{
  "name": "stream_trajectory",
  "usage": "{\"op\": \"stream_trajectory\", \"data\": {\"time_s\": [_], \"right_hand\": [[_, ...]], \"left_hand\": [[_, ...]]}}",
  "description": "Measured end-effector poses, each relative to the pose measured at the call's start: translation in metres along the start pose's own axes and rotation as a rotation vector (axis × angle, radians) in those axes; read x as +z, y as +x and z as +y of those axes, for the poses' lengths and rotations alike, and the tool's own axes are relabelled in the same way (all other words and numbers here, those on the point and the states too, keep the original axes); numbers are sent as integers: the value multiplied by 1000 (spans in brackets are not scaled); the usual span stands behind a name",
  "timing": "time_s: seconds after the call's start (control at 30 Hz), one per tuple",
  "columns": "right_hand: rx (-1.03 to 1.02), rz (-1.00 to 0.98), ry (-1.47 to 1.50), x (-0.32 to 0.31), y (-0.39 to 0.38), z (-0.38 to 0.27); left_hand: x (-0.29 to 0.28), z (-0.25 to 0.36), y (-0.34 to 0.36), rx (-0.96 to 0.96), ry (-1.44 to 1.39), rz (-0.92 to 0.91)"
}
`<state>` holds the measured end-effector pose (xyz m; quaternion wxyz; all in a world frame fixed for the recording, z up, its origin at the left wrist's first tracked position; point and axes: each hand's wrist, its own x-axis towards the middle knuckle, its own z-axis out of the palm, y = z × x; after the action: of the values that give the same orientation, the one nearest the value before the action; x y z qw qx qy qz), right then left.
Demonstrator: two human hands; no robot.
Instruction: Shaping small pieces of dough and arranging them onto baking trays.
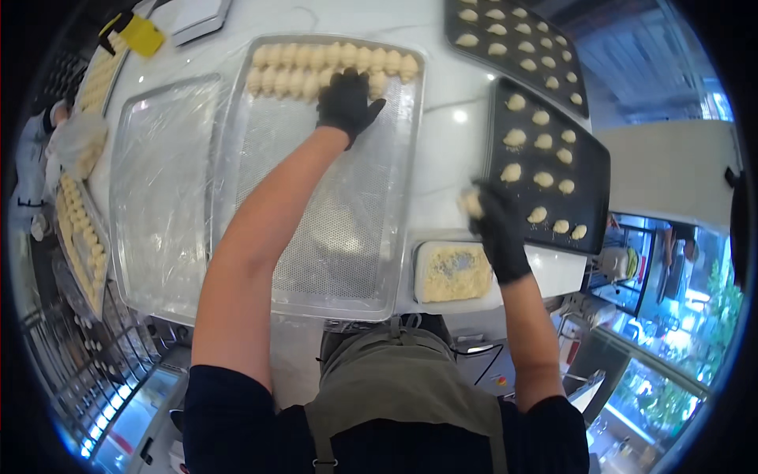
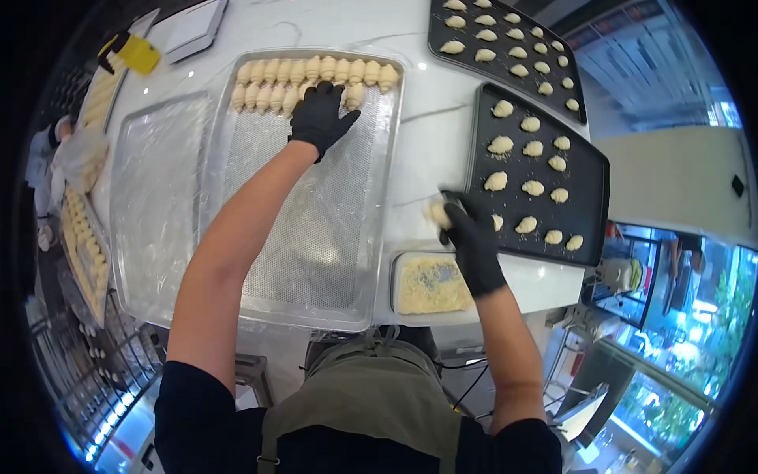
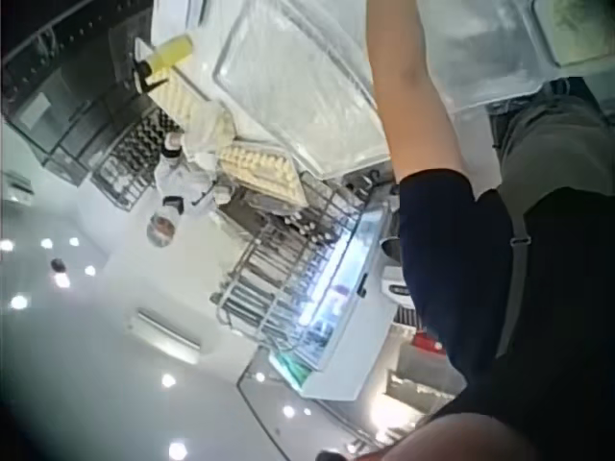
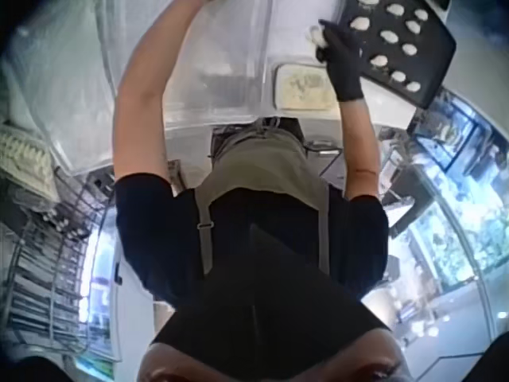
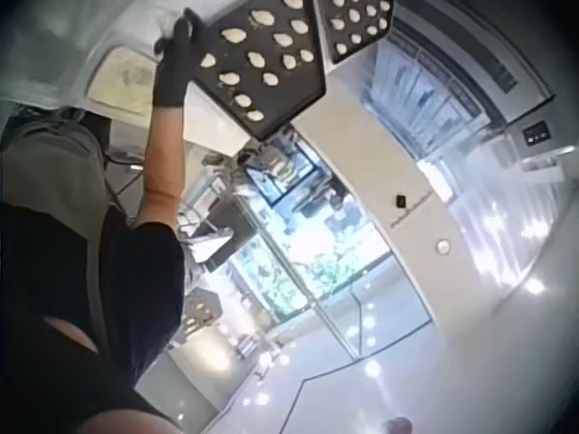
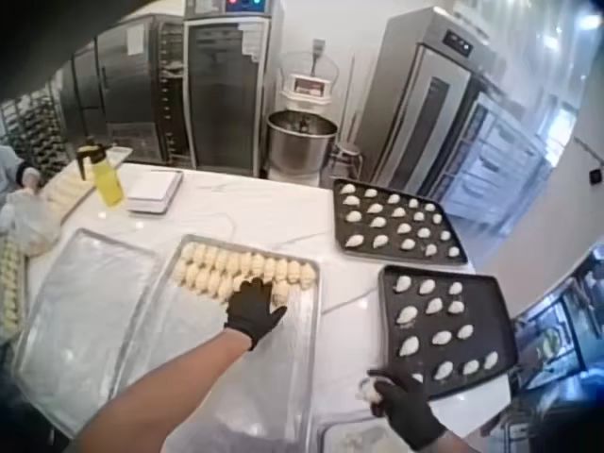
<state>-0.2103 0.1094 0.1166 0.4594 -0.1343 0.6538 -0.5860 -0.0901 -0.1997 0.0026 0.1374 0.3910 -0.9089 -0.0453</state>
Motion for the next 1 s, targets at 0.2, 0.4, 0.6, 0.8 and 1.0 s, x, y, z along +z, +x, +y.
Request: {"op": "stream_trajectory", "data": {"time_s": [0.2,0.4,0.6,0.8,1.0], "right_hand": [[41,222,197,-96,-146,34],[50,189,172,-124,-177,80],[-320,-130,-509,-109,-122,111],[-569,-265,-791,-76,-70,153],[-511,-553,-962,-90,-56,159]], "left_hand": [[29,25,53,54,375,62],[41,46,33,169,176,152],[8,58,-75,-216,-1013,162],[-78,111,-265,-813,-1964,96],[-122,189,-374,-960,-1936,110]]}}
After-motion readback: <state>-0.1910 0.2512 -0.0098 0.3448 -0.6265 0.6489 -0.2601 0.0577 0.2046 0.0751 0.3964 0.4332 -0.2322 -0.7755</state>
